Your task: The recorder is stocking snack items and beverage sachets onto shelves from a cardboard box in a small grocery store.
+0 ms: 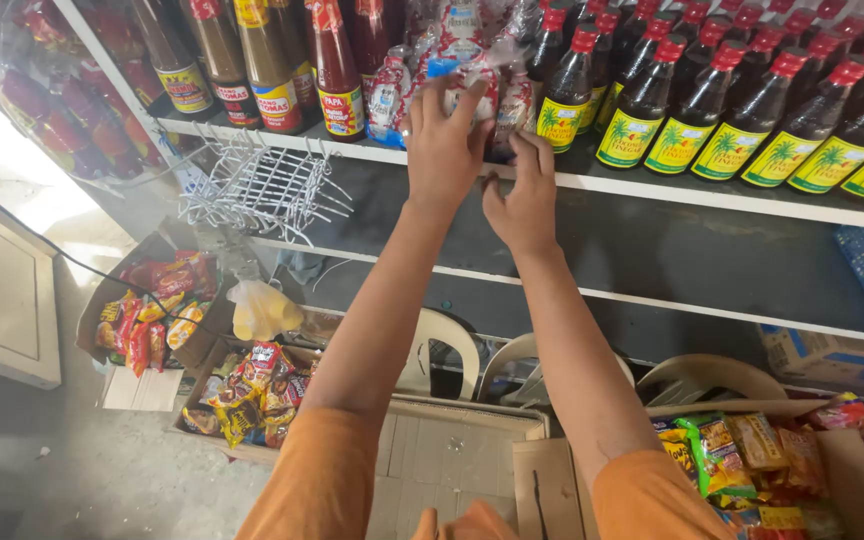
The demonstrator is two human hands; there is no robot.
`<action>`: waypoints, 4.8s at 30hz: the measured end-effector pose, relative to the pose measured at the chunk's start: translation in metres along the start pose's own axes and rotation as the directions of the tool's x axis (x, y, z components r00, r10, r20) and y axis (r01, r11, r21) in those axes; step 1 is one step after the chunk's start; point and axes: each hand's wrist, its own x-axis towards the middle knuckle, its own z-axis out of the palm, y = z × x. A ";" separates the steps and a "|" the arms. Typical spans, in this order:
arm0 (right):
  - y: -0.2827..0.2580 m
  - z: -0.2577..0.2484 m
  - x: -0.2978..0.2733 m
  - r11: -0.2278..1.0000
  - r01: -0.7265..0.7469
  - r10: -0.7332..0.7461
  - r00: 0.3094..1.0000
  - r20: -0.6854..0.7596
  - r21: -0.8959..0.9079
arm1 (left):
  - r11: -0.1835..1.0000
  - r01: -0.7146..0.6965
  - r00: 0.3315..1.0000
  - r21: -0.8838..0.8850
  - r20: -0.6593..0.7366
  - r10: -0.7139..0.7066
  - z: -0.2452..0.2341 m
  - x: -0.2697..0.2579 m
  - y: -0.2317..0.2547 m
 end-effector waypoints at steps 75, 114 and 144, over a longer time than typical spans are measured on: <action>0.021 -0.001 0.003 0.995 -0.102 0.102 0.993 -0.062 -0.004 | 0.972 -0.087 0.941 0.217 0.340 0.008 0.006 0.024 -0.026; -0.027 -0.019 -0.206 0.589 -0.609 0.493 0.792 0.361 0.531 | 0.026 0.805 0.580 -0.592 0.779 -0.239 -0.003 -0.272 0.064; 0.067 -0.416 -0.489 0.483 -0.630 0.815 0.577 0.050 -0.609 | 0.903 0.285 0.157 -0.322 0.945 0.287 0.028 -0.418 0.287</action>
